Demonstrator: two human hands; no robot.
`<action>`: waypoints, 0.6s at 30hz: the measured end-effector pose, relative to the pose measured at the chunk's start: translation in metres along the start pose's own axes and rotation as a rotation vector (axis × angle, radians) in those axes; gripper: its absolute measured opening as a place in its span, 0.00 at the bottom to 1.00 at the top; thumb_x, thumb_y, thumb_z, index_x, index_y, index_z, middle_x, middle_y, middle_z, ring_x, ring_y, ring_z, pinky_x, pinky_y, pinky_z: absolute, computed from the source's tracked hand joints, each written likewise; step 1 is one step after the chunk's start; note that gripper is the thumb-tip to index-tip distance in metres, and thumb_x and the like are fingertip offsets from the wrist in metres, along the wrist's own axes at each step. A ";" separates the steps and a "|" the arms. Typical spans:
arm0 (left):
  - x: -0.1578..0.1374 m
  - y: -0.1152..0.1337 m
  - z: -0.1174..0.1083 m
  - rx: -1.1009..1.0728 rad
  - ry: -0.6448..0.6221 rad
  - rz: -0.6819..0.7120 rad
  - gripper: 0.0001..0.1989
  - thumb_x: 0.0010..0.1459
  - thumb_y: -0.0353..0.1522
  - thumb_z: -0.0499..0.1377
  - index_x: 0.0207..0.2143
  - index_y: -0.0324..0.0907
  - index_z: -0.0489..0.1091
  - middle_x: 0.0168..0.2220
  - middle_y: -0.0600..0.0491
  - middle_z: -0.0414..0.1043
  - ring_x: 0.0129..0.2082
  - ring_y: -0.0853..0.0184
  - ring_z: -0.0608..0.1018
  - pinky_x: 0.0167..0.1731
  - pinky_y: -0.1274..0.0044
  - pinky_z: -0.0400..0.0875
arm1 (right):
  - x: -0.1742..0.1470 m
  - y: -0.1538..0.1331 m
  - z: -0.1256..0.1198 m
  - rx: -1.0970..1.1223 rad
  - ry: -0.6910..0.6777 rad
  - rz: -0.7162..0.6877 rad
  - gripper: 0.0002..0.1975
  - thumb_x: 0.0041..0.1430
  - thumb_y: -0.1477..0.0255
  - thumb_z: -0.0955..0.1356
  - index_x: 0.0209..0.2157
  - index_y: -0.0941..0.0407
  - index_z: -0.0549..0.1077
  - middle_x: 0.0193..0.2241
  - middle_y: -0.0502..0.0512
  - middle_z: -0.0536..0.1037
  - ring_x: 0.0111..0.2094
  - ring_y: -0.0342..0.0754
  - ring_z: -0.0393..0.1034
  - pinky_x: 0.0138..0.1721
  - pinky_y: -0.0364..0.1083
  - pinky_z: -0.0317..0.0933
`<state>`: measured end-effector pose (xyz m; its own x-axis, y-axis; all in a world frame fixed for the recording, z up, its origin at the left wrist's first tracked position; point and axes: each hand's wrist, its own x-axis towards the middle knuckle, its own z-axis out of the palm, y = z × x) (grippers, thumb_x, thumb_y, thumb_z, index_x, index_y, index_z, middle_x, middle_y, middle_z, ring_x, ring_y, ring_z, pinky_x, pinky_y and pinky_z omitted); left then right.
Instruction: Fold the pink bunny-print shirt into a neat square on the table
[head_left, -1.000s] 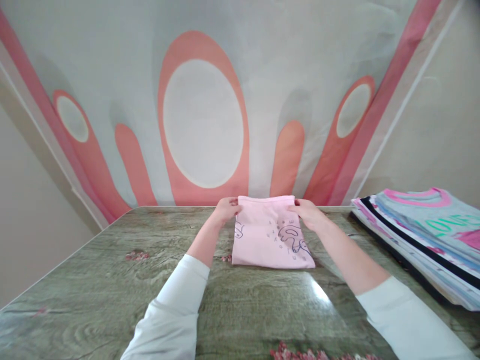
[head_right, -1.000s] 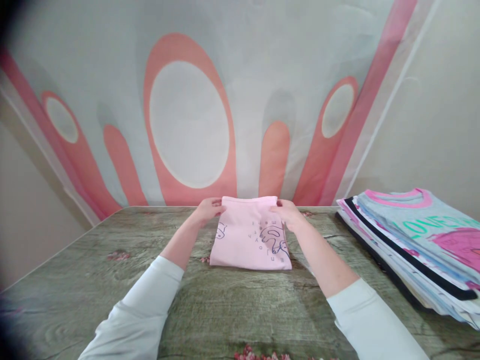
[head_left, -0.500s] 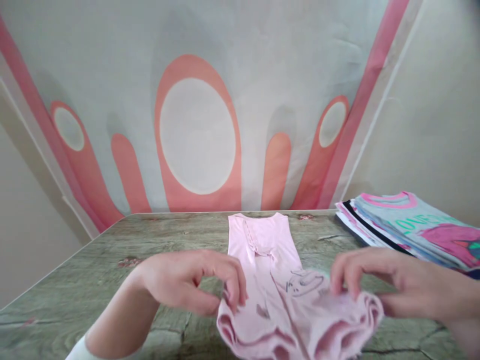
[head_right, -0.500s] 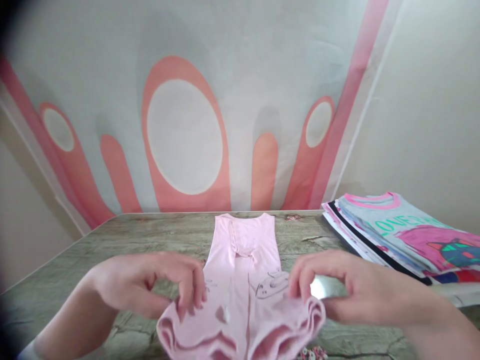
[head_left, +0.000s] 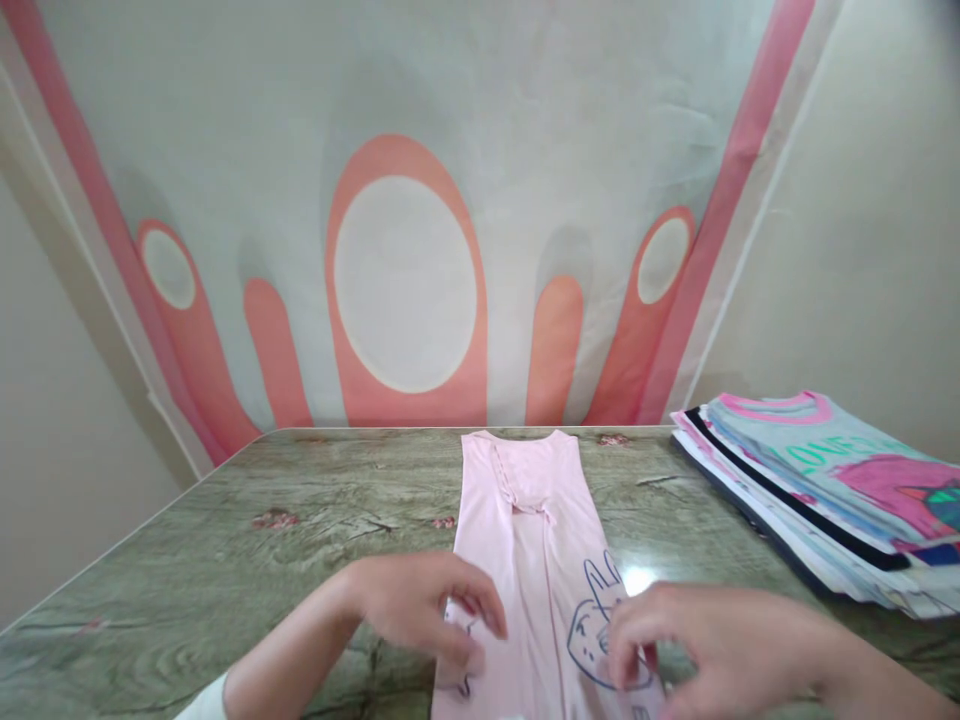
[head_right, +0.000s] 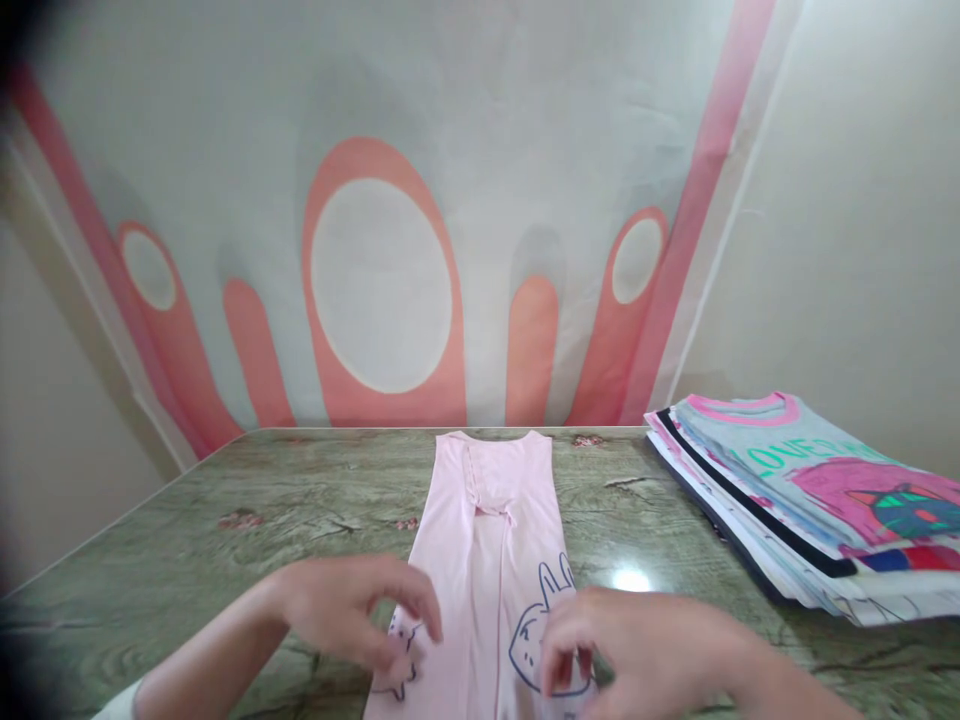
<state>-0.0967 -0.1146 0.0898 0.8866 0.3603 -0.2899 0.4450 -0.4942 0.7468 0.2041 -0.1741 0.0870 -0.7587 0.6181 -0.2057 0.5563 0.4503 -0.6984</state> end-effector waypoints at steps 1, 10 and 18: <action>0.007 -0.008 -0.001 0.051 0.129 -0.032 0.15 0.53 0.36 0.57 0.44 0.44 0.70 0.42 0.54 0.73 0.42 0.66 0.73 0.44 0.77 0.66 | 0.011 0.004 -0.004 0.008 0.024 0.005 0.12 0.46 0.71 0.70 0.37 0.53 0.75 0.34 0.50 0.76 0.34 0.45 0.69 0.36 0.41 0.62; 0.070 -0.087 0.019 0.627 0.663 -0.242 0.28 0.61 0.41 0.47 0.59 0.36 0.52 0.62 0.42 0.48 0.62 0.57 0.51 0.59 0.65 0.46 | 0.156 0.061 -0.014 -0.194 0.674 0.175 0.15 0.51 0.67 0.66 0.39 0.60 0.70 0.39 0.59 0.72 0.37 0.48 0.68 0.39 0.44 0.59; 0.069 -0.090 0.024 0.715 0.655 -0.262 0.30 0.63 0.45 0.40 0.61 0.37 0.47 0.63 0.44 0.45 0.63 0.59 0.47 0.59 0.67 0.42 | 0.209 0.073 -0.021 -0.375 0.698 0.544 0.17 0.53 0.64 0.64 0.41 0.61 0.69 0.40 0.66 0.74 0.41 0.53 0.70 0.38 0.45 0.59</action>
<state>-0.0729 -0.0641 -0.0113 0.6014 0.7840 0.1536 0.7782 -0.6184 0.1095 0.0933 0.0020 0.0070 -0.0586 0.9930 0.1025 0.9369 0.0902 -0.3379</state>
